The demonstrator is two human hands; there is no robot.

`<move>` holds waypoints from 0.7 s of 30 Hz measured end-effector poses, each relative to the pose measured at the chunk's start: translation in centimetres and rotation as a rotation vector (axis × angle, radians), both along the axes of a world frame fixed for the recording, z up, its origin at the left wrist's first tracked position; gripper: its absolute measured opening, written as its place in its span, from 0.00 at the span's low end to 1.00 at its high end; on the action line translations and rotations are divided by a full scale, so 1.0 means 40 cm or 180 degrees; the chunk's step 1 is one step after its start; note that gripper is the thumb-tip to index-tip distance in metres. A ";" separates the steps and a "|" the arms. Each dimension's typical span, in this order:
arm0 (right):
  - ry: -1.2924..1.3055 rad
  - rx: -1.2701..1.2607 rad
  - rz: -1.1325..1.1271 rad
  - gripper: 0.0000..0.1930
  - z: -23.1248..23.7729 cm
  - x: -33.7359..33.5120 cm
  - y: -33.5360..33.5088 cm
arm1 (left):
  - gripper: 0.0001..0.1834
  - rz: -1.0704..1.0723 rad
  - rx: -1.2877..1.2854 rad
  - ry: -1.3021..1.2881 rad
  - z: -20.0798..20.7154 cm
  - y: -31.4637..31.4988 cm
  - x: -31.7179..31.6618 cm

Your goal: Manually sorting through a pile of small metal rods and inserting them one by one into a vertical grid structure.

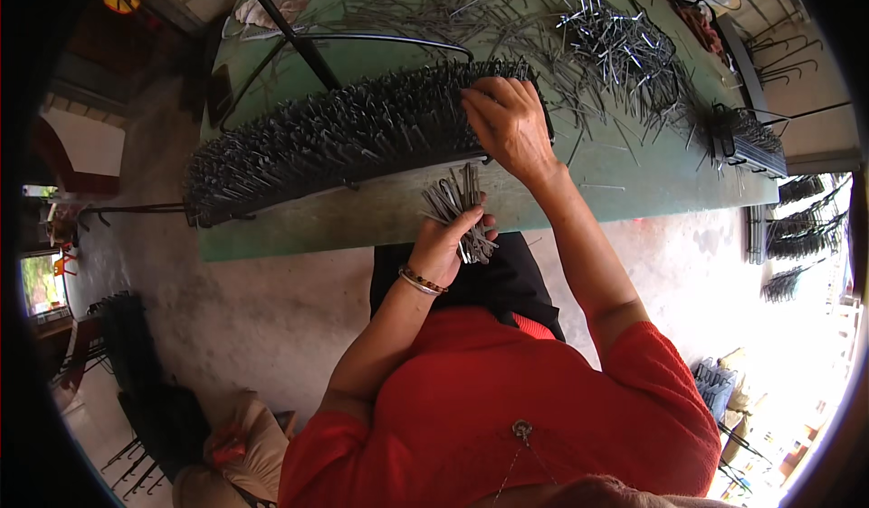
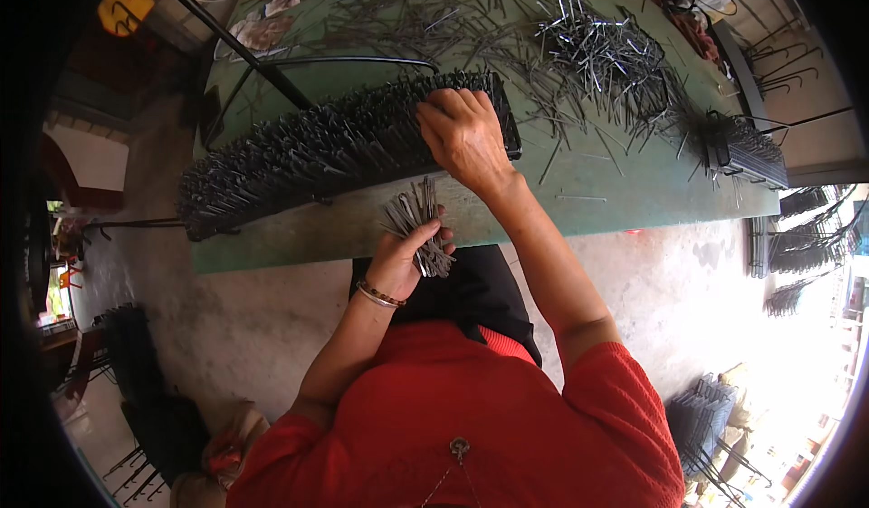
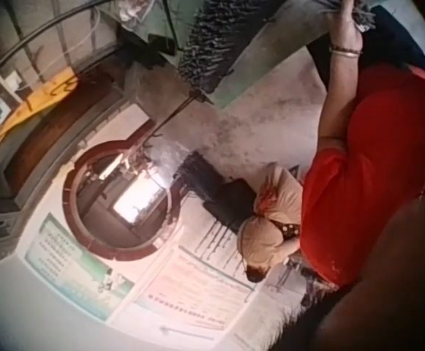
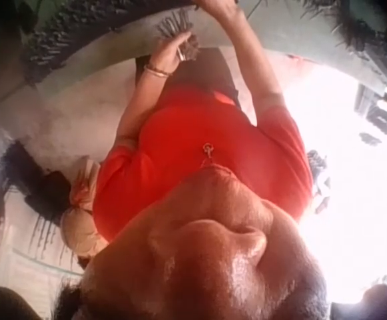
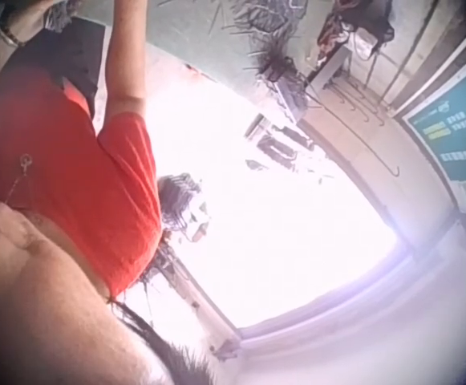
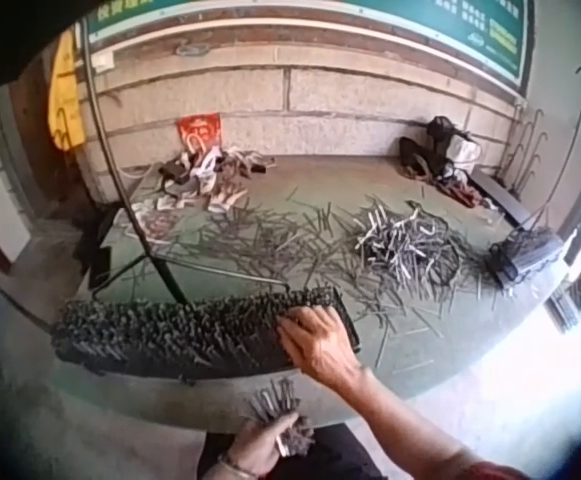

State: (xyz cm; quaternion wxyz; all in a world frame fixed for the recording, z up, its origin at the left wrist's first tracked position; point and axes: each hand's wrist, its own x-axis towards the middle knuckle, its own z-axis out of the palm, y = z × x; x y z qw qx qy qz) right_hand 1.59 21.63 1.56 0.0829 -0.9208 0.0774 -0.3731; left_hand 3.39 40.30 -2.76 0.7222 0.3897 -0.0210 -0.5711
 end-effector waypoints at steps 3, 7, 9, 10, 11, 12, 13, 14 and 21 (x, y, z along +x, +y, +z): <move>0.0091 0.0006 -0.0009 0.09 0.010 0.003 0.004 | 0.11 0.0120 0.0022 0.0070 0.004 -0.002 0.001; 0.0215 -0.0056 0.0028 0.09 0.008 0.006 0.007 | 0.11 0.0130 -0.0022 0.0085 0.007 0.000 0.005; 0.0333 -0.0020 -0.0018 0.10 0.011 0.007 0.008 | 0.13 0.0055 -0.0017 0.0033 0.007 0.004 0.008; 0.0443 0.0014 -0.0070 0.10 0.011 0.007 0.009 | 0.13 0.0057 -0.0017 0.0039 0.009 0.003 0.008; 0.0449 0.0014 -0.0069 0.10 0.010 0.008 0.009 | 0.11 0.0098 -0.0003 0.0056 0.013 0.002 0.007; 0.0315 -0.0016 -0.0080 0.09 0.009 0.009 0.010 | 0.10 0.0144 0.0013 0.0073 0.014 0.003 0.007; 0.0180 -0.0045 -0.0091 0.09 0.007 0.010 0.011 | 0.10 0.0151 0.0015 0.0077 0.012 0.005 0.007; 0.0183 -0.0044 -0.0085 0.09 0.010 0.004 0.016 | 0.10 0.0176 -0.0017 0.0004 0.010 0.006 0.007; 0.0991 0.2644 0.0540 0.13 0.006 -0.079 0.088 | 0.10 0.0446 -0.0104 -0.0076 0.010 0.005 0.007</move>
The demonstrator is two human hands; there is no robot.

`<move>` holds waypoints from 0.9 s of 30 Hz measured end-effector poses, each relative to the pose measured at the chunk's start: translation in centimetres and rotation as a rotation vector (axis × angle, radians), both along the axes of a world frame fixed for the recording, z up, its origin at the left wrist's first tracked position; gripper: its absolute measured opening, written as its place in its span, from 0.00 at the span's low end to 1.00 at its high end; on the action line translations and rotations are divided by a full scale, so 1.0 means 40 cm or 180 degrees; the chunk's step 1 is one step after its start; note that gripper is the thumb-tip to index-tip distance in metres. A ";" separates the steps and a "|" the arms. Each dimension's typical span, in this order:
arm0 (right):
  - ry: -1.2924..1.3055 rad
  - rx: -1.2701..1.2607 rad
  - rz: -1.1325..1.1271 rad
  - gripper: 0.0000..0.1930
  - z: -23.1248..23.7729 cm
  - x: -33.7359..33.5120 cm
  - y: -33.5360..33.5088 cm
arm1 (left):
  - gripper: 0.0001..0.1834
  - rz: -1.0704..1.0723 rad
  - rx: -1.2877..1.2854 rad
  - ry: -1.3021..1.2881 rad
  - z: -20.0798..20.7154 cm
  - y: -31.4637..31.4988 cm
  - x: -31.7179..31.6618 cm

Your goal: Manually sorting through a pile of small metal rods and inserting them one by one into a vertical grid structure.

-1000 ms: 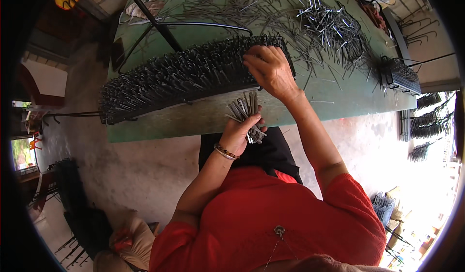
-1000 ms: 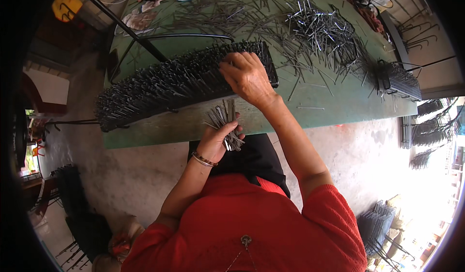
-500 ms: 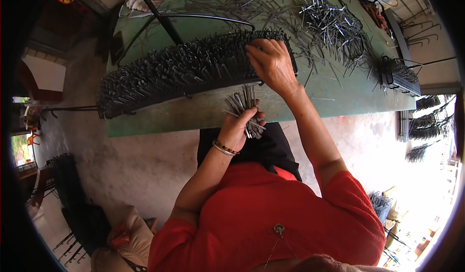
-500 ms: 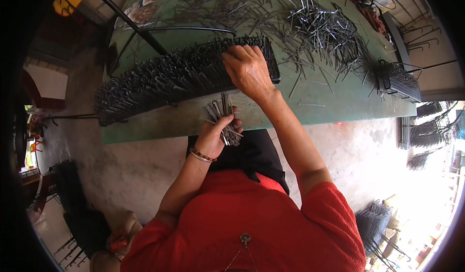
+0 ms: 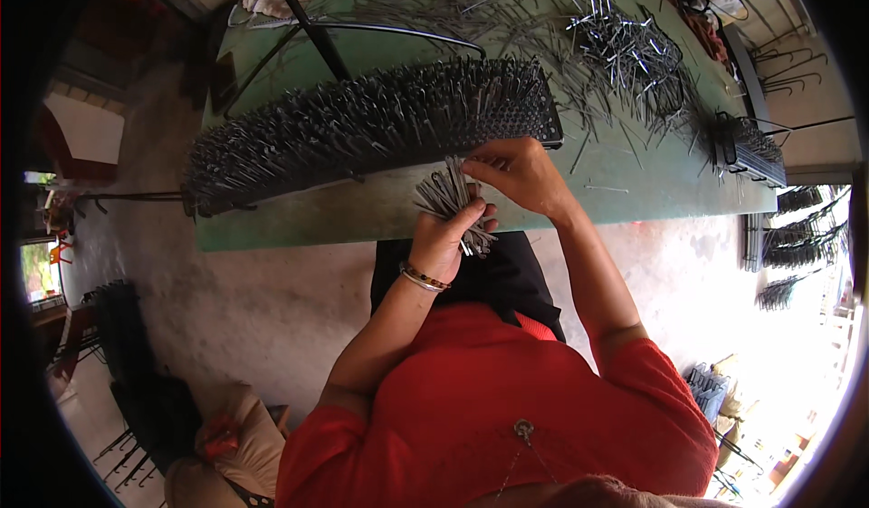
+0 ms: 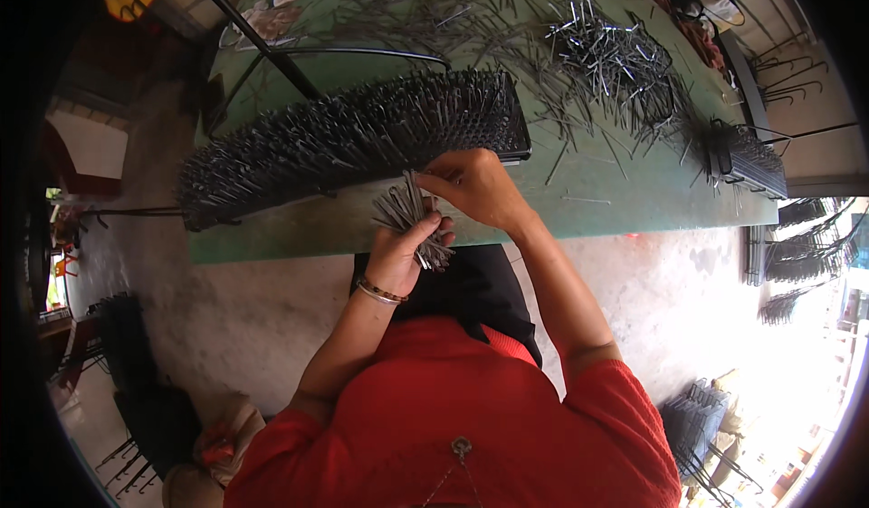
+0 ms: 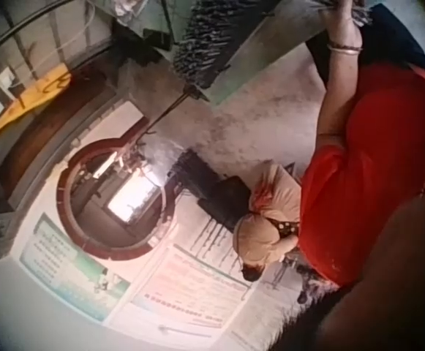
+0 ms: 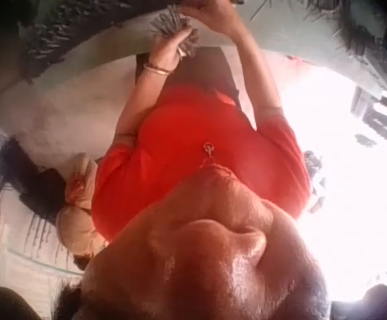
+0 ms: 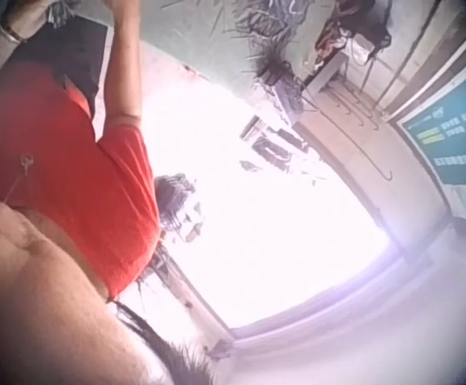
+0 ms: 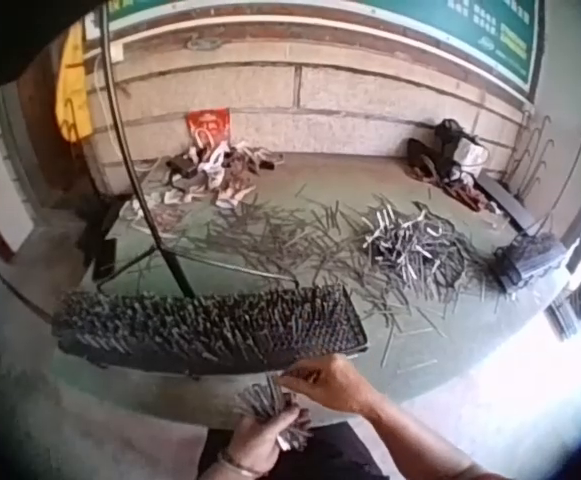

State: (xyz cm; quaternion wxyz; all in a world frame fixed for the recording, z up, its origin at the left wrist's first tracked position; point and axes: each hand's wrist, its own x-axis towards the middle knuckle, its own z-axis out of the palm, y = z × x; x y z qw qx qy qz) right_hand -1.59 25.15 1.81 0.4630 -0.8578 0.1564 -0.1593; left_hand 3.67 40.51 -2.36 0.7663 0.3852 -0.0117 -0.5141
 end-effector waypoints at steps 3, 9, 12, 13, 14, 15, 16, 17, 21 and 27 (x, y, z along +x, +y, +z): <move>0.0137 0.0854 -0.0117 0.12 -0.002 -0.013 -0.006 | 0.10 0.0014 0.0029 0.0026 0.011 -0.003 -0.003; 0.0190 0.1175 -0.0404 0.12 0.006 -0.007 -0.003 | 0.10 -0.0094 -0.0038 -0.0133 -0.011 0.008 -0.009; 0.0180 0.1122 -0.0409 0.12 -0.004 -0.007 0.003 | 0.09 -0.0058 -0.0102 -0.0082 -0.008 0.008 -0.009; 0.0159 0.1120 -0.0400 0.12 -0.009 -0.007 0.001 | 0.09 -0.0057 -0.0102 -0.0082 -0.010 0.010 -0.008; 0.0139 0.1119 -0.0391 0.12 -0.012 -0.007 0.000 | 0.09 -0.0003 -0.0011 -0.0113 -0.014 0.012 -0.007; 0.0140 0.1117 -0.0392 0.12 -0.011 -0.006 -0.001 | 0.09 0.0049 0.0079 -0.0142 -0.017 0.012 -0.006; 0.0120 0.1073 -0.0415 0.11 -0.009 -0.005 -0.002 | 0.09 0.0048 0.0077 -0.0141 -0.019 0.012 -0.006; 0.0100 0.1029 -0.0437 0.11 -0.007 -0.003 -0.003 | 0.08 0.0080 0.0042 -0.0132 -0.020 0.012 -0.004; -0.0162 0.1065 -0.0445 0.11 0.030 0.020 -0.017 | 0.08 0.0265 0.0030 0.0227 -0.009 0.008 -0.002; -0.0950 0.0657 -0.0829 0.08 0.073 0.089 -0.055 | 0.07 0.0116 0.0119 0.0366 -0.015 0.014 -0.002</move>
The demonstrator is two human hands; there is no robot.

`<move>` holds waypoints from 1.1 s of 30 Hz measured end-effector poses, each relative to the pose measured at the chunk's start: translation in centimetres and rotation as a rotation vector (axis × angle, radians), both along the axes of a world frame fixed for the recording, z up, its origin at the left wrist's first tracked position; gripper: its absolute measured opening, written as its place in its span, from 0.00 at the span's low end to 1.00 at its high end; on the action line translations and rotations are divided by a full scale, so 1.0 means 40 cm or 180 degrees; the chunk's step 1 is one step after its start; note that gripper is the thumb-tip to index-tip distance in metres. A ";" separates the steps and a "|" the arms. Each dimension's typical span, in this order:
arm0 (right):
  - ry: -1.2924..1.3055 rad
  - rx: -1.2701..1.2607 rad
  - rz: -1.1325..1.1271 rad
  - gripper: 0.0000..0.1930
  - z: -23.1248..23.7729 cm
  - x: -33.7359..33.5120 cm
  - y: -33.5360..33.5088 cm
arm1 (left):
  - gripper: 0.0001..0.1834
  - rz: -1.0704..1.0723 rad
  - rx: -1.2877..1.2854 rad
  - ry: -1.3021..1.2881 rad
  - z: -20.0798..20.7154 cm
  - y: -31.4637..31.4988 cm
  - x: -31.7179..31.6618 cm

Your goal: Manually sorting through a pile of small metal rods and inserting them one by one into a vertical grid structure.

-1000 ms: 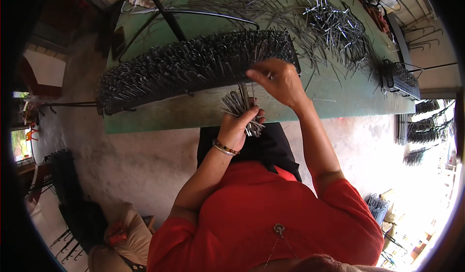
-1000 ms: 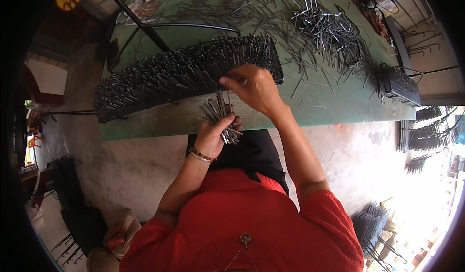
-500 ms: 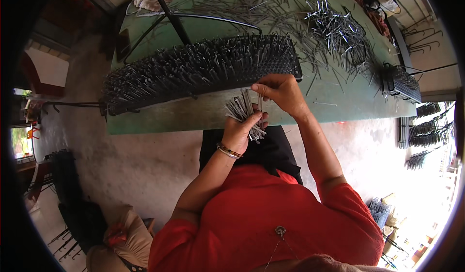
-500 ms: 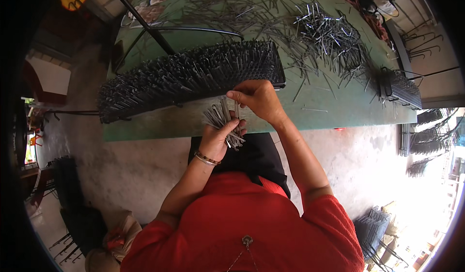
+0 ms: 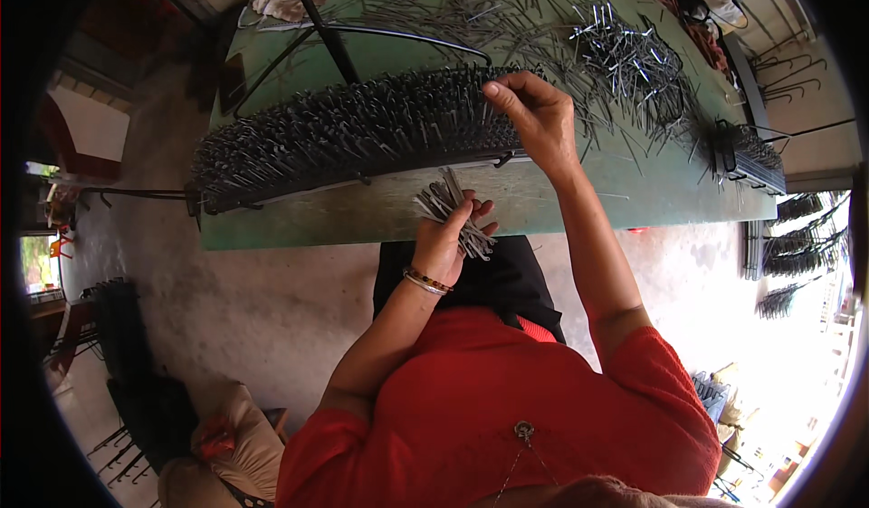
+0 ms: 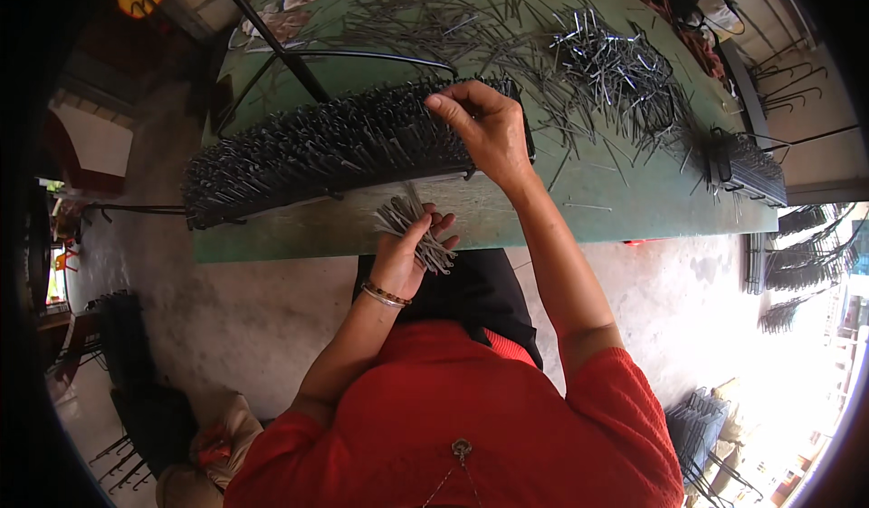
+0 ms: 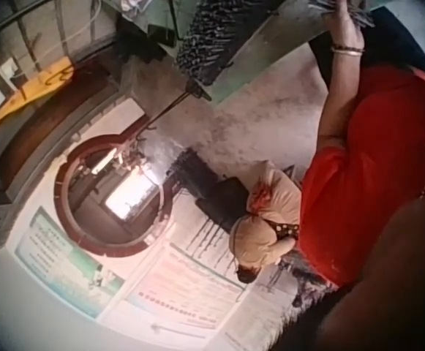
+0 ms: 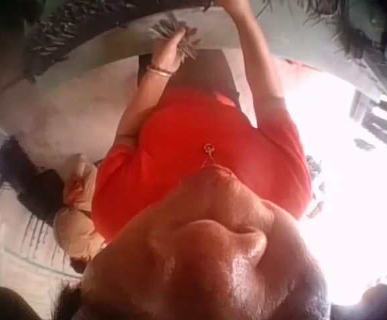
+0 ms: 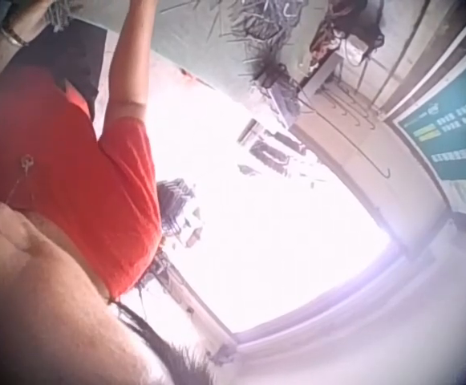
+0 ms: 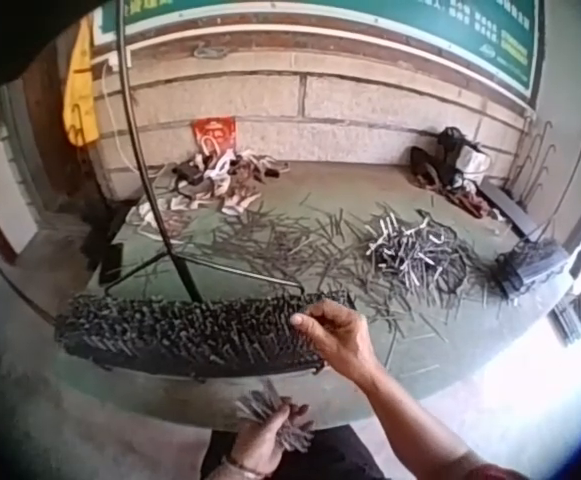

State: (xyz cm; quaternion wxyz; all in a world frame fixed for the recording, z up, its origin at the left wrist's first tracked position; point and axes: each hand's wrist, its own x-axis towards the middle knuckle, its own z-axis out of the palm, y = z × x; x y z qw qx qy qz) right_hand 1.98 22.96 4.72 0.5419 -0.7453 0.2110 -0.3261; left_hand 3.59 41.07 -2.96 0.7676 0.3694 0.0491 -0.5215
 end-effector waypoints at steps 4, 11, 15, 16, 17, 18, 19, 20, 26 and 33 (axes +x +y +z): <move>-0.0156 -0.0382 -0.0098 0.09 -0.039 0.041 -0.021 | 0.08 -0.0108 0.0005 0.0042 -0.009 0.005 -0.003; -0.0132 -0.0696 -0.0046 0.08 -0.048 0.049 -0.017 | 0.08 -0.0113 0.0025 0.0036 -0.007 0.010 -0.004; -0.0004 -0.0828 -0.0023 0.08 -0.056 0.042 -0.019 | 0.08 -0.0160 0.0026 0.0048 -0.007 0.010 -0.003; -0.0003 -0.0828 -0.0025 0.08 -0.060 0.041 -0.018 | 0.08 -0.0162 0.0026 0.0049 -0.007 0.010 -0.003; 0.0006 -0.0859 -0.0047 0.08 -0.065 0.041 -0.015 | 0.08 -0.0163 0.0009 0.0049 -0.008 0.009 -0.003; 0.0017 -0.0889 -0.0070 0.08 -0.070 0.041 -0.011 | 0.08 -0.0163 -0.0007 0.0050 -0.009 0.009 -0.004; 0.0019 -0.0887 -0.0072 0.08 -0.078 0.041 -0.006 | 0.08 -0.0166 -0.0005 0.0052 -0.009 0.008 -0.005; 0.0011 -0.0914 -0.0102 0.07 -0.087 0.041 0.001 | 0.08 -0.0172 0.0023 0.0059 -0.009 0.008 -0.006; -0.0149 -0.1702 -0.0015 0.06 -0.087 0.037 0.007 | 0.09 -0.0144 0.0080 0.0066 -0.010 0.008 -0.007; 0.0012 -0.1547 -0.0122 0.06 -0.070 0.033 0.014 | 0.08 -0.0123 0.0067 0.0104 -0.014 0.007 -0.011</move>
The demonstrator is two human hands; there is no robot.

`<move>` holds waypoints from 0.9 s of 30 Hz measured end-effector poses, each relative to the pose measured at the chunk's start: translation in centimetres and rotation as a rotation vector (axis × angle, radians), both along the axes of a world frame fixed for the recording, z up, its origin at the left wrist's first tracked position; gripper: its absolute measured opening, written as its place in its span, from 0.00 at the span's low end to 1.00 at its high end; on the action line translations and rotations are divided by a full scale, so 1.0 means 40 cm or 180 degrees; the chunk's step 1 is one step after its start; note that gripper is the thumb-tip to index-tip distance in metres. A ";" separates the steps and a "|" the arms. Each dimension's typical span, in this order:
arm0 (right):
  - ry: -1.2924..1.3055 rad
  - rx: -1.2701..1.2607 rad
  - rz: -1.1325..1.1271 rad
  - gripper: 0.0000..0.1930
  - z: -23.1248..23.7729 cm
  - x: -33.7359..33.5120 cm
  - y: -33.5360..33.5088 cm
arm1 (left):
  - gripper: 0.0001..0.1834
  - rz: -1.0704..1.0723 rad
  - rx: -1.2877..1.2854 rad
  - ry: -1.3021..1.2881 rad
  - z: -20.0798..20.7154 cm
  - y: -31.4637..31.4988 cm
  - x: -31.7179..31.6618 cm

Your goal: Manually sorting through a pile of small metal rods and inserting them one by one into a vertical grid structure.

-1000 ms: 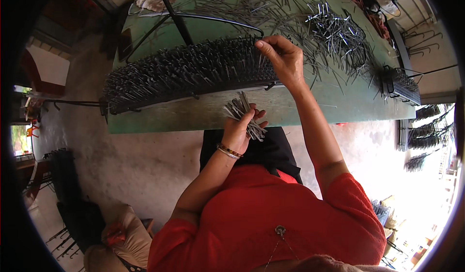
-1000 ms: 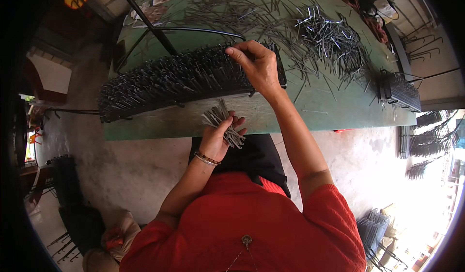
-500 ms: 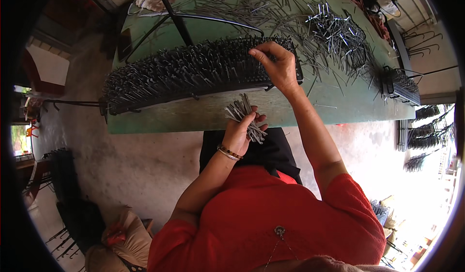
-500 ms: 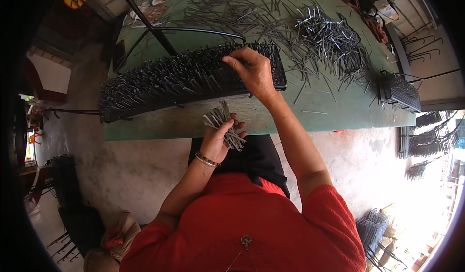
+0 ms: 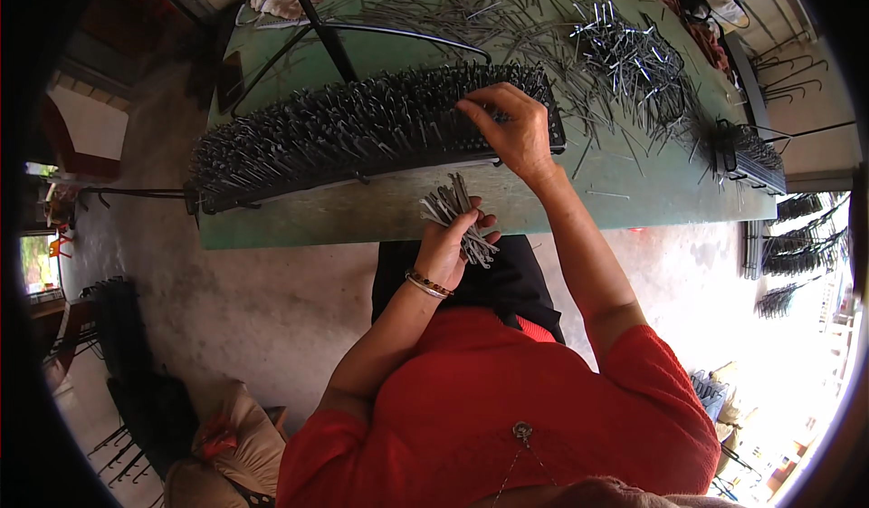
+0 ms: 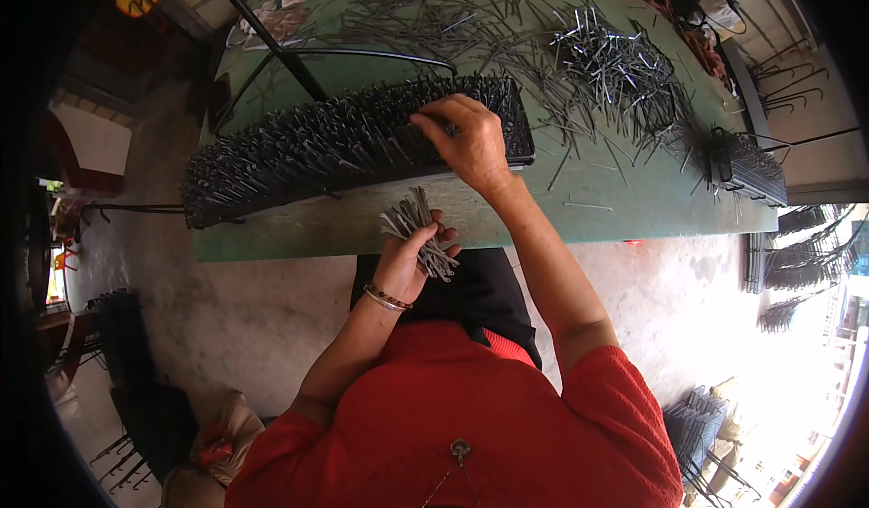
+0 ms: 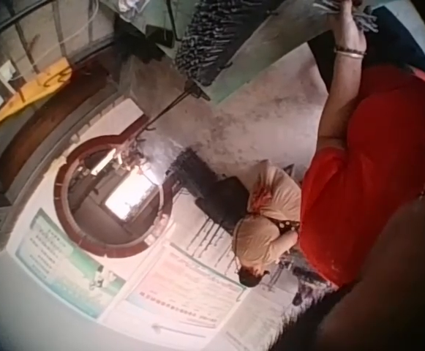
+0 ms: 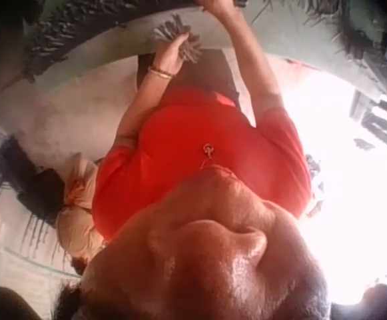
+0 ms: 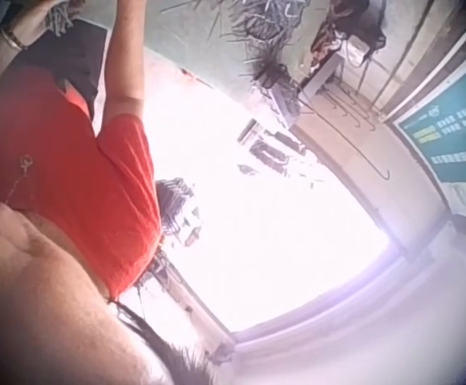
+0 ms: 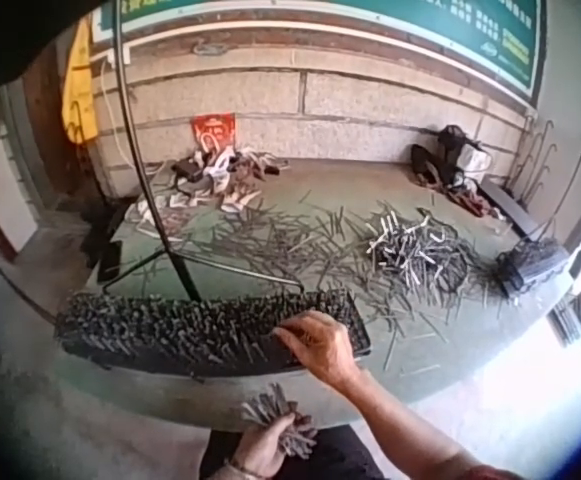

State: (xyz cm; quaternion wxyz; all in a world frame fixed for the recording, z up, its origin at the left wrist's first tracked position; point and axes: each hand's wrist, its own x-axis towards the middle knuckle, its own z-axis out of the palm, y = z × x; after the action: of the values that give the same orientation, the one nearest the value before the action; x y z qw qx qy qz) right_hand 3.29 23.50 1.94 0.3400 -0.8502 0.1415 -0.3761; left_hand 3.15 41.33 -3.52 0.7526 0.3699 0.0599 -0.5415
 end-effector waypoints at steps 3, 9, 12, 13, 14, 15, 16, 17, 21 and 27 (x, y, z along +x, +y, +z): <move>-0.0005 0.0147 -0.0065 0.06 0.001 -0.002 0.001 | 0.08 -0.0018 -0.0008 -0.0032 0.003 0.001 -0.001; -0.0062 0.0047 -0.0207 0.06 -0.010 -0.004 0.006 | 0.11 -0.0094 -0.0019 -0.0004 -0.005 0.005 0.001; -0.0090 -0.0469 -0.0499 0.06 -0.016 -0.009 0.005 | 0.14 -0.0064 0.0021 -0.0042 0.013 0.004 -0.003; -0.0110 -0.0854 -0.0664 0.06 -0.017 -0.010 0.005 | 0.14 -0.0063 0.0020 -0.0041 0.011 0.005 -0.003; -0.0109 -0.0855 -0.0664 0.06 -0.022 -0.010 0.006 | 0.15 -0.0109 0.0041 -0.0104 0.008 0.006 -0.003; -0.0118 -0.0987 -0.0710 0.06 -0.028 -0.011 0.008 | 0.16 -0.0154 0.0061 -0.0166 0.005 0.007 -0.002; -0.0128 -0.1119 -0.0757 0.06 -0.031 -0.011 0.009 | 0.16 -0.0153 0.0060 -0.0165 0.005 0.008 -0.001; -0.0126 -0.1120 -0.0756 0.06 -0.031 -0.011 0.008 | 0.16 -0.0170 0.0002 -0.0177 0.005 0.008 0.000; -0.0001 -0.1428 -0.0571 0.05 -0.027 -0.014 0.011 | 0.13 -0.0134 -0.0129 -0.0243 0.014 0.006 0.000; 0.0243 -0.0335 -0.0306 0.09 0.017 -0.047 0.044 | 0.12 0.0028 -0.0147 -0.0349 0.021 0.008 0.011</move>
State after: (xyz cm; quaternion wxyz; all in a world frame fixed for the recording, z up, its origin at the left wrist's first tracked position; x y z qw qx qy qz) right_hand 1.39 25.24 2.63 0.2708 -0.8728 0.1751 -0.3663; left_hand 3.58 41.66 -2.68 0.7654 0.3812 0.0077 -0.5184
